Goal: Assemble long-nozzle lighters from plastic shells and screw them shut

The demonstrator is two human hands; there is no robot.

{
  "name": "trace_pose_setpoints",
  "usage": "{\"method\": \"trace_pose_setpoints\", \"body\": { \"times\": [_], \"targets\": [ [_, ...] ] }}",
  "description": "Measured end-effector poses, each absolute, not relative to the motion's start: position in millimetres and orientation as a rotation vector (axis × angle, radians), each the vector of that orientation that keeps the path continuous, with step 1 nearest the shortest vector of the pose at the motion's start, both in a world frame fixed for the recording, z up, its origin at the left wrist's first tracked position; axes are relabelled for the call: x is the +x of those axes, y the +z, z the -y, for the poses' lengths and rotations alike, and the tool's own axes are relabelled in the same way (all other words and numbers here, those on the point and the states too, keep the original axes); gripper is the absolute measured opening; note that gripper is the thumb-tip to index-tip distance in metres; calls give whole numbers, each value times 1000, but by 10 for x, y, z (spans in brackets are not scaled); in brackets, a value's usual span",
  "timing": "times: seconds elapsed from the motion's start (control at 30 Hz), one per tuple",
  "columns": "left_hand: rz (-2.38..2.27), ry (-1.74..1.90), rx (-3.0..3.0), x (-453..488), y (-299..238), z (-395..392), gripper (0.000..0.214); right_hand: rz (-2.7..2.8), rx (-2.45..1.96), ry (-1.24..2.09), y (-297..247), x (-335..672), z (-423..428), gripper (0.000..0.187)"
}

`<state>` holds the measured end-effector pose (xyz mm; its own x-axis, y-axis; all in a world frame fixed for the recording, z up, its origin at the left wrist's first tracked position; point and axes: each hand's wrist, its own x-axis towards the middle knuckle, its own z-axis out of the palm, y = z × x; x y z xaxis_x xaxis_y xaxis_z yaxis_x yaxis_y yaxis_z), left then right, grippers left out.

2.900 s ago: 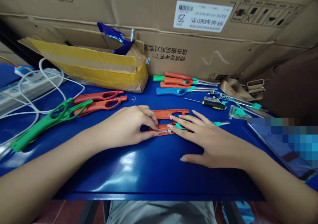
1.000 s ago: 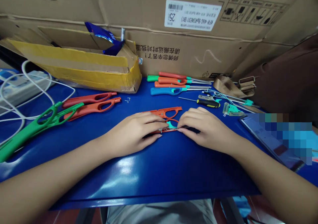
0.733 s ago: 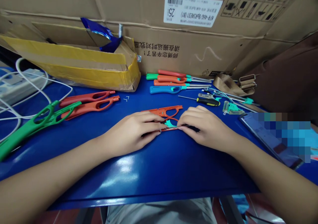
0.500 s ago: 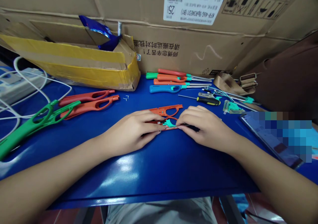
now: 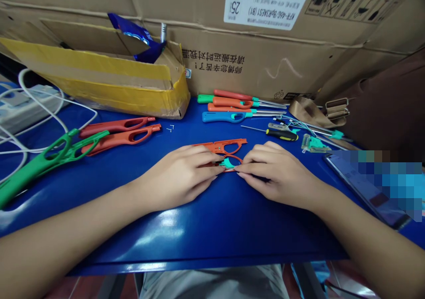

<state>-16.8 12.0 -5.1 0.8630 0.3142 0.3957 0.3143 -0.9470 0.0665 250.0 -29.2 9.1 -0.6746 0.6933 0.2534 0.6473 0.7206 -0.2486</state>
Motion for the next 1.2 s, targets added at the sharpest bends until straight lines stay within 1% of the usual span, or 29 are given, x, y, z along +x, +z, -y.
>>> {"method": "trace_pose_setpoints", "body": {
  "times": [0.13,0.3,0.47,0.53,0.63,0.83,1.2],
  "targets": [
    [466,-642,-3036,-176,-55,-130,28,2606,-1066,249,105,2488,296,20],
    [519,-644,-3060,-186,-47,-131,27,2604,-1070,209,120,2486,306,22],
    [703,-933,-3138,-187,11,-139,21,2576,-1022,137,127,2510,304,22],
    [743,-994,-3154,-187,36,-142,18,2580,-1007,117,127,2519,300,22],
    [748,-955,-3182,-184,48,-134,17,2591,-979,101,119,2526,303,22],
    [751,-814,-3218,-172,1,-119,22,2624,-963,113,73,2517,311,24],
    [762,-836,-3202,-118,-84,-130,20,2664,-994,220,66,2462,326,24]
  ]
}}
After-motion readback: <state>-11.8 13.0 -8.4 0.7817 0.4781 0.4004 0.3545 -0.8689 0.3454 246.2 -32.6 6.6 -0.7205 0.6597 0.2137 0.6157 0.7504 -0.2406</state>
